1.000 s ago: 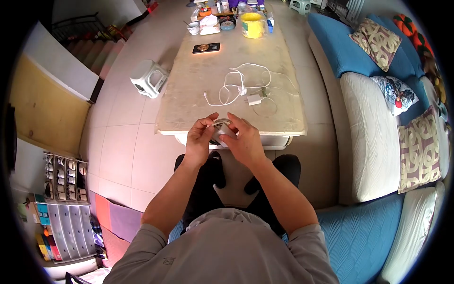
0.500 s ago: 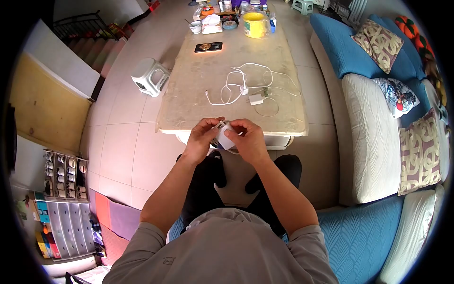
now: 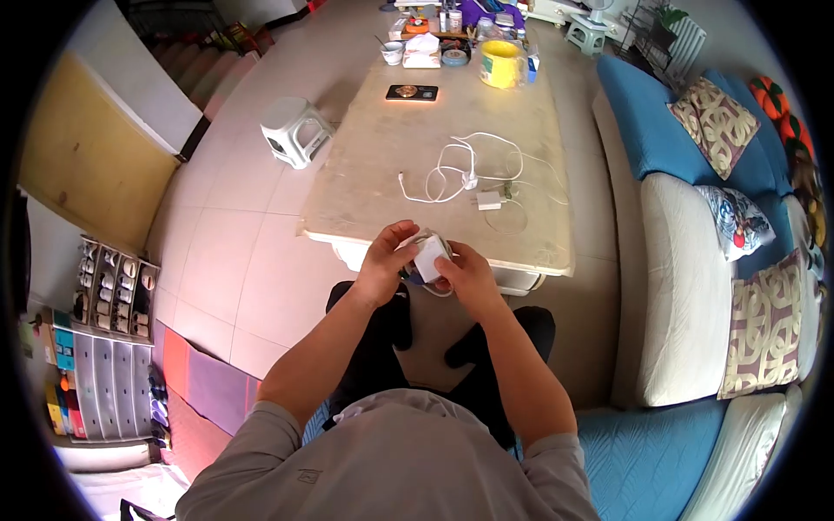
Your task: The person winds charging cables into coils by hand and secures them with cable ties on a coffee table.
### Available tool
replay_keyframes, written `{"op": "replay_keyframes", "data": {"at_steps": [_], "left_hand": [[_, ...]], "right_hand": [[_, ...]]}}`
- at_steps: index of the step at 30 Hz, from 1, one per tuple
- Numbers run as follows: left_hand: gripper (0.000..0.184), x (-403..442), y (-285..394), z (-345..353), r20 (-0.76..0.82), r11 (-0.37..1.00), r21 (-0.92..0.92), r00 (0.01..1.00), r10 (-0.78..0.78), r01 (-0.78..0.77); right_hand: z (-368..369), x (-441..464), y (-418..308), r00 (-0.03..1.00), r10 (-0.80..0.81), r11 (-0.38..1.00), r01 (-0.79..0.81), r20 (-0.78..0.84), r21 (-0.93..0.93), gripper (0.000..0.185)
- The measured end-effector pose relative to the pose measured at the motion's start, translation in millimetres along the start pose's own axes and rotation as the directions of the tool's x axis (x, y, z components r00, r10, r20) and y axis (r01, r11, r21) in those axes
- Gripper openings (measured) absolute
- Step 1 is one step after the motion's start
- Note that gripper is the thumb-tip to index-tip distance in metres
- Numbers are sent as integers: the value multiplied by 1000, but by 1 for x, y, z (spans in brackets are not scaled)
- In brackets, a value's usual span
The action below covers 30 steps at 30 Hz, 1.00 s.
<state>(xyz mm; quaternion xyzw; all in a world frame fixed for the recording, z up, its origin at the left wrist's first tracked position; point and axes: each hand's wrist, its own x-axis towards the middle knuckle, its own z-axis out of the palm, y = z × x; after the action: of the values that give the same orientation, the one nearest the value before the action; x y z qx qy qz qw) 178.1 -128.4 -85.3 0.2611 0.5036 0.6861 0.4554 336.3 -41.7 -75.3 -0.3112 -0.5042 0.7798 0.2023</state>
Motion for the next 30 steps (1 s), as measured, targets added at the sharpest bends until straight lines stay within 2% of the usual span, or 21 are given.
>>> {"op": "replay_keyframes", "data": {"at_steps": [1, 3, 4, 6, 8, 9, 12, 13, 16, 17, 20, 22, 24, 27, 28, 29, 30], "left_hand": [[56, -1, -2, -1, -43, 996, -4, 996, -84, 84], [59, -7, -2, -2, -130, 969, -15, 961, -245, 245], [64, -5, -17, -10, 46, 958, -107, 964, -262, 266], [56, -16, -30, -17, 127, 898, -129, 905, -405, 420], [52, -14, -43, -25, 81, 902, -137, 912, -402, 410], [51, -12, -45, -24, 69, 901, -144, 912, -403, 409], [46, -3, -38, -29, 126, 903, -175, 919, -375, 392], [46, 3, -36, -32, 183, 907, -211, 926, -331, 365], [38, 31, -50, -50, -43, 917, -281, 950, -308, 284], [41, 46, -55, -63, -155, 936, -176, 930, -332, 305], [50, 88, -64, -111, -408, 913, 81, 849, -336, 400], [52, 106, -53, -130, -456, 897, 76, 815, -357, 435], [49, 127, -66, -167, -381, 898, 61, 842, -383, 436], [51, 146, -63, -179, -395, 834, 451, 909, -132, 317], [54, 142, -42, -164, -426, 710, 611, 901, -77, 350], [54, 142, -36, -160, -402, 632, 709, 916, -4, 314], [54, 142, -35, -158, -366, 539, 795, 928, 65, 276]], "right_hand": [[0, 3, 5, 999, -43, 999, 43, -13, 3, 49], [4, 6, 12, 993, -11, 998, 19, -114, 65, 49], [6, 8, 16, 987, 7, 995, 10, -161, 101, 49], [7, 16, 30, 986, 35, 993, -15, -165, 119, 47], [5, 18, 42, 982, 87, 993, -72, -166, 95, 47], [4, 20, 45, 987, 64, 997, -71, -150, -38, 48], [4, 23, 41, 993, 56, 967, -80, -104, -243, 45], [7, 25, 35, 992, 82, 978, -98, -93, -185, 47], [13, 39, 34, 978, 113, 981, -138, -177, -139, 47], [10, 47, 38, 977, 82, 972, -122, -196, -200, 43], [-21, 72, 61, 965, 229, 946, -252, -128, -204, 37], [-36, 77, 64, 942, 287, 926, -319, -172, -204, 28], [-48, 82, 65, 931, 295, 918, -338, -214, -206, 24], [-77, 102, 69, 935, 264, 932, -310, -239, -185, 18], [-94, 113, 82, 988, 19, 900, -84, -154, -429, 16], [-118, 128, 101, 979, -204, 767, 155, -7, -622, 15], [-122, 131, 98, 972, -234, 754, 171, -16, -635, 15]]}}
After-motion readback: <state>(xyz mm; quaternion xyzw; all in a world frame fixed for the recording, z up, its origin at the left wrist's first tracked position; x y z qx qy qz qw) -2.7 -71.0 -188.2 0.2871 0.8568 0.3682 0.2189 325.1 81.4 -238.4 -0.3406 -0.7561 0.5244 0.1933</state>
